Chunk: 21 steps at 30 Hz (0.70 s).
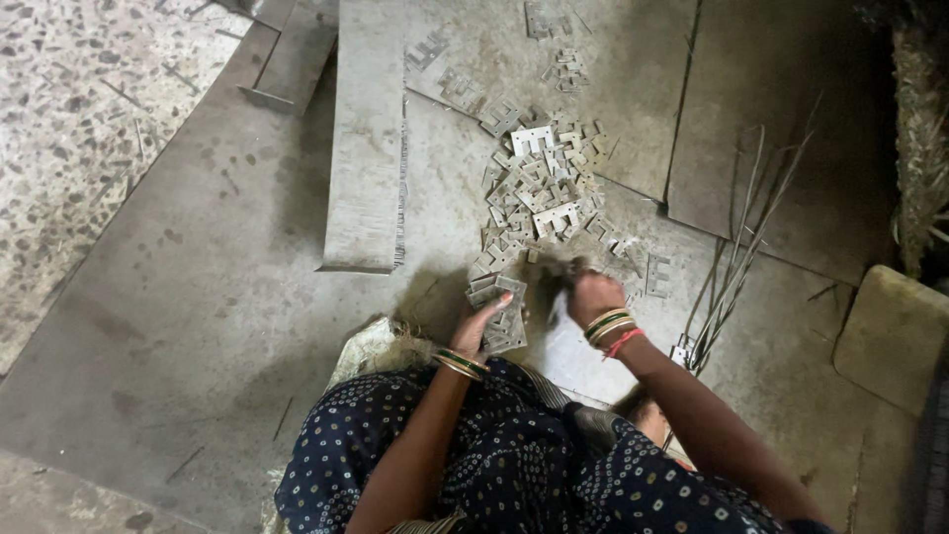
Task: The person sits on the floor and sorts small metal brackets from a scattered pile into neat stacks. They pick up individual brackets, align them, and place them into organized piles on the floor.
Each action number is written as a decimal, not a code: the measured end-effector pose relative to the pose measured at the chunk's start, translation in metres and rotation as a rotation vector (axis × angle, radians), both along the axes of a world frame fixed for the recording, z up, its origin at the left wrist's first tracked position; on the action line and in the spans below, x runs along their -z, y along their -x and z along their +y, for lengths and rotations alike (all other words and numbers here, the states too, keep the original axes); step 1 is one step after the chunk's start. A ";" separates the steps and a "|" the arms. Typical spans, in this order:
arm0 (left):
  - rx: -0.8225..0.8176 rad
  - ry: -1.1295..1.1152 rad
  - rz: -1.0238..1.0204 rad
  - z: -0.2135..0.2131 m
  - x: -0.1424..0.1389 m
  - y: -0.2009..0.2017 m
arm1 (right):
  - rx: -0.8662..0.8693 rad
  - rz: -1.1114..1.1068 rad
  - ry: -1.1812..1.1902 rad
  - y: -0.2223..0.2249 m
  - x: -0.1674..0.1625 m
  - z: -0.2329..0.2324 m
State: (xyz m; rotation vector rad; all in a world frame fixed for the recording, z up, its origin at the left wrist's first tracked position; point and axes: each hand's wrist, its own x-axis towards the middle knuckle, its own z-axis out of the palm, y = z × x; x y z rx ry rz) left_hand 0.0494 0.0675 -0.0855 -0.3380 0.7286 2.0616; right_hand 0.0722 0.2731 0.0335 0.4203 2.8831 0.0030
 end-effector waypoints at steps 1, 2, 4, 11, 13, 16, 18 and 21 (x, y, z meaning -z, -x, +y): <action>-0.005 -0.017 -0.003 0.000 -0.002 0.000 | 0.028 -0.026 -0.035 0.001 -0.005 0.003; -0.011 -0.032 -0.005 0.000 -0.004 0.000 | 0.053 -0.051 -0.070 0.001 -0.011 0.007; -0.062 -0.069 0.020 0.001 -0.004 0.000 | -0.003 0.086 -0.106 -0.003 -0.026 0.011; -0.127 -0.019 0.043 0.009 0.014 0.002 | -0.305 0.424 0.402 -0.013 -0.064 -0.027; -0.053 0.008 0.003 0.008 0.015 0.001 | -0.696 0.676 0.361 -0.008 -0.063 -0.039; -0.011 -0.009 0.001 0.004 0.015 -0.001 | -0.790 0.570 0.078 -0.003 -0.053 -0.027; -0.034 -0.032 0.078 0.002 0.013 -0.001 | -0.534 0.402 0.004 -0.007 -0.043 0.001; -0.060 -0.031 0.147 0.001 0.009 -0.002 | -0.164 0.690 0.293 -0.022 -0.029 0.054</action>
